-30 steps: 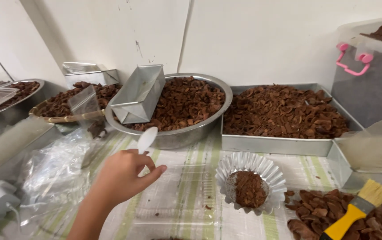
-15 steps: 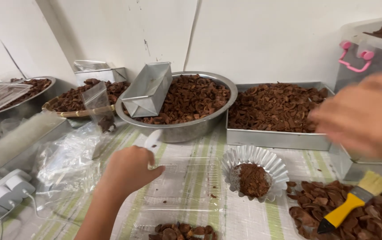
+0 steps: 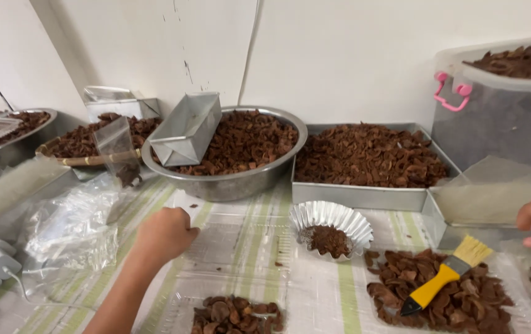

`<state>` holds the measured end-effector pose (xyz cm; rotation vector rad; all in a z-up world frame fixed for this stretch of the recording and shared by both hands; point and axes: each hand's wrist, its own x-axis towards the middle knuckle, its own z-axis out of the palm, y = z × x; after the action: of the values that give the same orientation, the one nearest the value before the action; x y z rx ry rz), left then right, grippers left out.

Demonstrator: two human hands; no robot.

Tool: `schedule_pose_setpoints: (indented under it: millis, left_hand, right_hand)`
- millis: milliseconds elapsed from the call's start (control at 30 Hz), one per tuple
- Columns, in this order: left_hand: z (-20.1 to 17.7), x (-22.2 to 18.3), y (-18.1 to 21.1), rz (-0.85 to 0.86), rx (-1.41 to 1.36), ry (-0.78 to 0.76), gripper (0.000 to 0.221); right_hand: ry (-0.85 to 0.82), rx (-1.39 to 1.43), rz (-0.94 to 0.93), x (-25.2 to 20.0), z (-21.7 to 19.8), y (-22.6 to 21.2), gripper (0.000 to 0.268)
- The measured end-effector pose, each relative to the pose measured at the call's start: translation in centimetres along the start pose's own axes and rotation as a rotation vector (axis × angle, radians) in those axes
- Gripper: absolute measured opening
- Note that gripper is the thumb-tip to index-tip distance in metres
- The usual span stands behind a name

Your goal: Packaging dried organic material into small bags and containers using a spoon

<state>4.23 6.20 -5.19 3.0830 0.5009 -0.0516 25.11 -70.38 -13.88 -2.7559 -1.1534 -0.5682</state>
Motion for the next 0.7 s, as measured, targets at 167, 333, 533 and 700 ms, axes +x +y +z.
schedule_pose_setpoints:
  millis: [167,333,533,700]
  left_hand:
    - [1.3,0.5,1.3,0.015,-0.274,0.057,0.042]
    - [1.0,0.4,0.8,0.009,-0.240,0.031,0.035]
    - [-0.1,0.2,-1.5,0.059,-0.170,-0.017,0.034]
    - [-1.4,-0.2,-3.3,-0.012,-0.141,-0.061,0.037]
  right_hand:
    - [-0.395,-0.539,0.316,3.8,-4.9,-9.0,0.024]
    - [-0.575,-0.696,0.376,5.8,-5.5,-12.1,0.012]
    - [-0.564,-0.744,0.357,6.3,-6.1,-11.7,0.008]
    - [-0.364,-0.479,0.393,5.9,-5.6,-7.4,0.009]
